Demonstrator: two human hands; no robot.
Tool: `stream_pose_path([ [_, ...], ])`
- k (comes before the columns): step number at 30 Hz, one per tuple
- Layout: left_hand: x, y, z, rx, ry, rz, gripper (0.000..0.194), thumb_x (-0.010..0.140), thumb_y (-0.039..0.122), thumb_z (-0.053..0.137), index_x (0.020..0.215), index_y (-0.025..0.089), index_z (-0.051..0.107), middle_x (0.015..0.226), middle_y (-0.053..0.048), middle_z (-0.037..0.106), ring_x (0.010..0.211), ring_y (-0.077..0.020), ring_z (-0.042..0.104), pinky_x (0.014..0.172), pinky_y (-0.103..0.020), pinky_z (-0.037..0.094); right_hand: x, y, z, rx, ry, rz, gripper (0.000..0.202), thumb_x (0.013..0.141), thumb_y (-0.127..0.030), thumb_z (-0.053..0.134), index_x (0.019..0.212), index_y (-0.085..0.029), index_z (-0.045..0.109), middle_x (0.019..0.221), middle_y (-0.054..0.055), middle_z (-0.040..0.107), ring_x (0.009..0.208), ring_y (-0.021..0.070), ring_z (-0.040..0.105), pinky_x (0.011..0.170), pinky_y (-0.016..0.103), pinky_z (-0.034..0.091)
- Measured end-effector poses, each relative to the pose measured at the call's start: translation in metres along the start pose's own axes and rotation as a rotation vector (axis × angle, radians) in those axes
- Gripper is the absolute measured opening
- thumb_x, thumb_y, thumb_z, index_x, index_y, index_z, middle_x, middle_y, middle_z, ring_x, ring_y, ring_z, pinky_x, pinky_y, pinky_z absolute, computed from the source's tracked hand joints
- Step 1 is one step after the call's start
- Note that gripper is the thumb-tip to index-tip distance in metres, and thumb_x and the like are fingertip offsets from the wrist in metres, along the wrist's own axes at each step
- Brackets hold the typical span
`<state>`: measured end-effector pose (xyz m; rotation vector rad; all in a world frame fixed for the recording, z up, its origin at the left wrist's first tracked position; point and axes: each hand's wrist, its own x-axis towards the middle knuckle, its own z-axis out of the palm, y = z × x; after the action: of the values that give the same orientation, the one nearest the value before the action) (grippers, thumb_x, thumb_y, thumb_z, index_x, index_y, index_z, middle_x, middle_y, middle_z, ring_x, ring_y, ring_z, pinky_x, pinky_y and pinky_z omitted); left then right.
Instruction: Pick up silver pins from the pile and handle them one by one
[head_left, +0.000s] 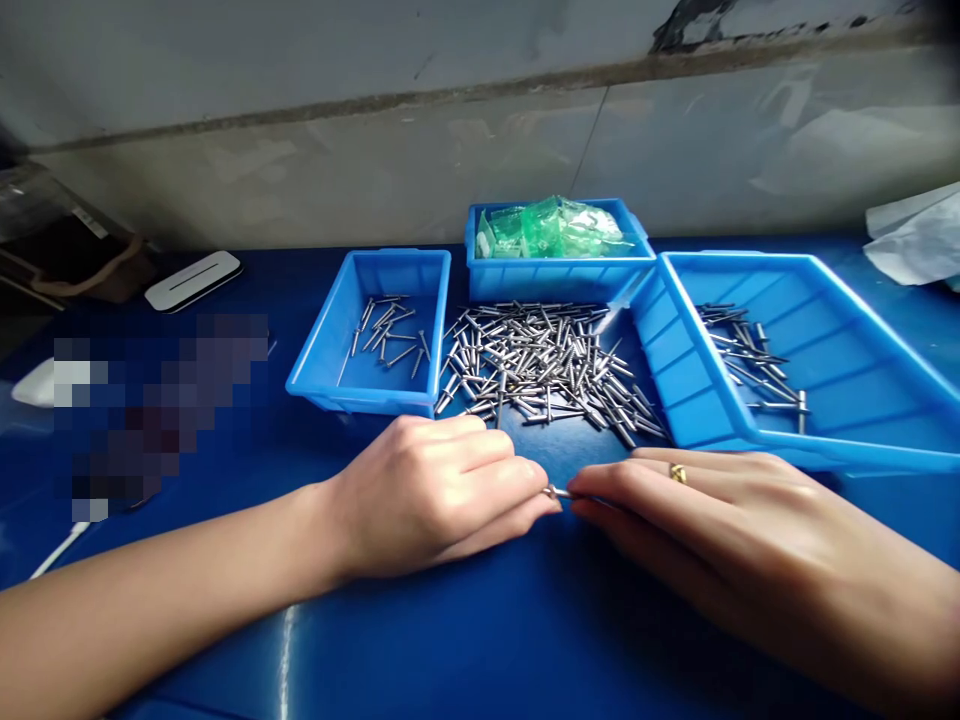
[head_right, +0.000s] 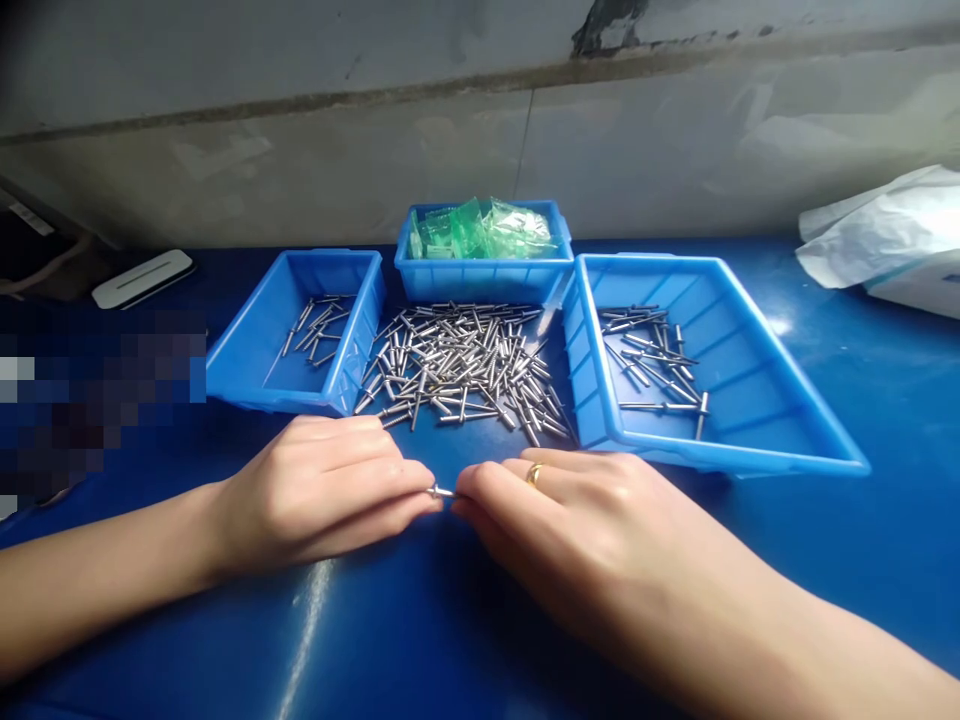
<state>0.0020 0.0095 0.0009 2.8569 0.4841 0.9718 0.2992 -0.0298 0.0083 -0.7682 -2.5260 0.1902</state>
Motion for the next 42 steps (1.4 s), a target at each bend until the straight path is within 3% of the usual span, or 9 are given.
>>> stream_pose_path([
  [4, 0.0010, 0.0017, -0.0004, 0.026, -0.003, -0.014, 0.051, 0.139, 0.021, 0.060, 0.093, 0.017, 0.082, 0.077, 0.001, 0.080, 0.061, -0.0136, 0.070, 0.063, -0.030, 0.057, -0.0031, 0.0006, 0.0023, -0.041, 0.018, 0.057, 0.044, 0.138, -0.018, 0.045, 0.101, -0.027, 0.067, 0.077, -0.002, 0.079, 0.051, 0.0153, 0.073, 0.051, 0.031, 0.052],
  [8, 0.0009, 0.0027, -0.0004, 0.022, -0.011, -0.037, 0.045, 0.134, 0.015, 0.060, 0.095, 0.018, 0.083, 0.076, 0.002, 0.079, 0.061, -0.0136, 0.069, 0.063, -0.029, 0.058, -0.0031, -0.0001, 0.0024, -0.081, 0.043, 0.086, 0.036, 0.136, -0.021, 0.047, 0.105, -0.028, 0.065, 0.074, -0.005, 0.074, 0.047, 0.0152, 0.070, 0.050, 0.031, 0.050],
  [14, 0.0014, 0.0017, 0.0012, 0.051, -0.013, -0.042, 0.048, 0.136, 0.015, 0.058, 0.092, 0.019, 0.078, 0.075, 0.002, 0.079, 0.060, -0.0133, 0.069, 0.062, -0.028, 0.057, -0.0037, 0.0013, 0.0005, -0.085, 0.053, 0.067, 0.043, 0.137, -0.018, 0.047, 0.101, -0.027, 0.069, 0.091, 0.008, 0.092, 0.060, 0.0215, 0.085, 0.050, 0.032, 0.054],
  [25, 0.0022, 0.0015, -0.0006, 0.034, -0.016, -0.030, 0.048, 0.136, 0.018, 0.059, 0.091, 0.019, 0.078, 0.073, 0.003, 0.076, 0.057, -0.0130, 0.065, 0.059, -0.028, 0.054, -0.0001, -0.0001, 0.0013, -0.058, 0.028, 0.050, 0.048, 0.140, -0.019, 0.042, 0.100, -0.027, 0.068, 0.090, 0.006, 0.092, 0.059, 0.0194, 0.085, 0.052, 0.030, 0.055],
  [30, 0.0035, -0.0001, -0.0011, 0.017, -0.025, -0.015, 0.057, 0.139, 0.019, 0.053, 0.088, 0.018, 0.078, 0.075, 0.001, 0.080, 0.057, -0.0136, 0.069, 0.060, -0.030, 0.057, -0.0023, 0.0008, -0.0009, -0.022, 0.004, 0.040, 0.042, 0.131, -0.010, 0.046, 0.100, -0.027, 0.068, 0.091, 0.007, 0.092, 0.057, 0.0199, 0.079, 0.049, 0.031, 0.053],
  [33, 0.0032, -0.0003, -0.0015, 0.000, -0.003, 0.001, 0.044, 0.139, 0.022, 0.058, 0.105, 0.015, 0.085, 0.087, -0.002, 0.089, 0.071, -0.0156, 0.084, 0.070, -0.028, 0.068, -0.0049, 0.0005, -0.0006, 0.060, -0.023, 0.042, 0.038, 0.123, -0.002, 0.049, 0.103, -0.028, 0.067, 0.088, 0.005, 0.088, 0.057, 0.0193, 0.076, 0.050, 0.030, 0.051],
  [36, 0.0019, 0.0000, -0.0014, -0.022, 0.011, 0.036, 0.027, 0.138, 0.022, 0.064, 0.130, 0.012, 0.088, 0.100, -0.005, 0.095, 0.084, -0.0170, 0.092, 0.078, -0.027, 0.074, -0.0060, -0.0015, 0.0008, 0.118, -0.049, 0.053, 0.036, 0.125, -0.003, 0.050, 0.104, -0.028, 0.065, 0.082, 0.000, 0.079, 0.055, 0.0167, 0.071, 0.054, 0.029, 0.048],
  [42, 0.0014, 0.0002, -0.0047, -0.068, 0.031, 0.066, 0.024, 0.135, 0.014, 0.070, 0.120, 0.015, 0.089, 0.095, -0.002, 0.094, 0.068, -0.0127, 0.080, 0.066, -0.026, 0.065, -0.0023, -0.0056, 0.0009, 0.156, -0.072, 0.046, 0.039, 0.133, -0.009, 0.048, 0.103, -0.027, 0.063, 0.080, -0.004, 0.071, 0.056, 0.0130, 0.067, 0.057, 0.027, 0.045],
])
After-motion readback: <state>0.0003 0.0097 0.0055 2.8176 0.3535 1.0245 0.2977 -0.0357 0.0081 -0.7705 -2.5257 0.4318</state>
